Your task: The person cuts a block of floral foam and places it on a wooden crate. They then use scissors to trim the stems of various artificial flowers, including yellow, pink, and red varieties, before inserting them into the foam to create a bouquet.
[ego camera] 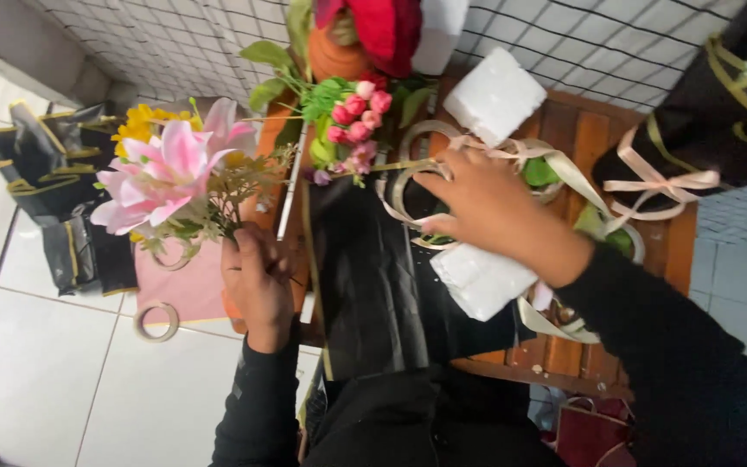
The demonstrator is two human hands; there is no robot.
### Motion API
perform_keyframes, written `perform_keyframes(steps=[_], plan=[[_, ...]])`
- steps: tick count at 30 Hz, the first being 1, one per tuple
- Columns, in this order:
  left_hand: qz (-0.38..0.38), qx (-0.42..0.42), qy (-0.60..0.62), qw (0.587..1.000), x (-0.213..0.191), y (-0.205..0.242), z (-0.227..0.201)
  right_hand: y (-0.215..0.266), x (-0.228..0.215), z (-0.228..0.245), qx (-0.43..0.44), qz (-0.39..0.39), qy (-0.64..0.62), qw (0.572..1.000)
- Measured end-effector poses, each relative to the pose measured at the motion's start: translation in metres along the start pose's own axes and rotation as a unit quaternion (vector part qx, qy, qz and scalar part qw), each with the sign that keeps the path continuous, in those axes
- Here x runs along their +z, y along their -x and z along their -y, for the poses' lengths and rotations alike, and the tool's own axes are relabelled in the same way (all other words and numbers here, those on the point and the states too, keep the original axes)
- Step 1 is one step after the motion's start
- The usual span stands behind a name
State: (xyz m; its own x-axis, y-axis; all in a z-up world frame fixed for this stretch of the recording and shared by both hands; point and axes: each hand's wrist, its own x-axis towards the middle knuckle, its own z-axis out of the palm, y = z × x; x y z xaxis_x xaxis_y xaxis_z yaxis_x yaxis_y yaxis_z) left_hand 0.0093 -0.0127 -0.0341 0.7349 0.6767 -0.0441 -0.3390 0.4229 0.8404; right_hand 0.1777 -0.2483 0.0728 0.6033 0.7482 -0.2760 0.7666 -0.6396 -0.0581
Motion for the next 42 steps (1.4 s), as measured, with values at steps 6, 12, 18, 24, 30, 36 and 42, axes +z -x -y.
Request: perform_keyframes(steps=[6, 12, 18, 24, 30, 36, 42], plan=[[0.015, 0.0, -0.009, 1.0, 0.029, 0.015, 0.0, 0.012, 0.059, -0.008, 0.121, 0.011, -0.076, 0.99], [0.023, -0.002, -0.034, 0.999, 0.041, 0.03, 0.003, 0.037, 0.074, -0.062, 0.104, -0.042, -0.164, 0.98], [0.023, 0.002, -0.024, 0.999, 0.037, 0.029, 0.012, 0.113, 0.047, -0.092, 0.189, -0.187, -0.266, 0.927], [-0.012, -0.013, -0.096, 0.995, 0.071, 0.032, -0.006, 0.178, 0.014, -0.127, 0.223, -0.333, 0.0, 0.916], [0.043, 0.027, -0.09, 0.995, 0.063, 0.028, 0.014, 0.12, 0.033, -0.115, 0.232, -0.292, -0.052, 0.926], [0.038, 0.021, -0.066, 0.997, 0.066, 0.034, 0.014, 0.054, 0.027, -0.096, 0.308, -0.12, -0.212, 0.92], [0.043, 0.026, -0.091, 0.995, 0.058, 0.031, 0.01, 0.057, 0.093, -0.142, 0.276, -0.152, -0.055, 0.948]])
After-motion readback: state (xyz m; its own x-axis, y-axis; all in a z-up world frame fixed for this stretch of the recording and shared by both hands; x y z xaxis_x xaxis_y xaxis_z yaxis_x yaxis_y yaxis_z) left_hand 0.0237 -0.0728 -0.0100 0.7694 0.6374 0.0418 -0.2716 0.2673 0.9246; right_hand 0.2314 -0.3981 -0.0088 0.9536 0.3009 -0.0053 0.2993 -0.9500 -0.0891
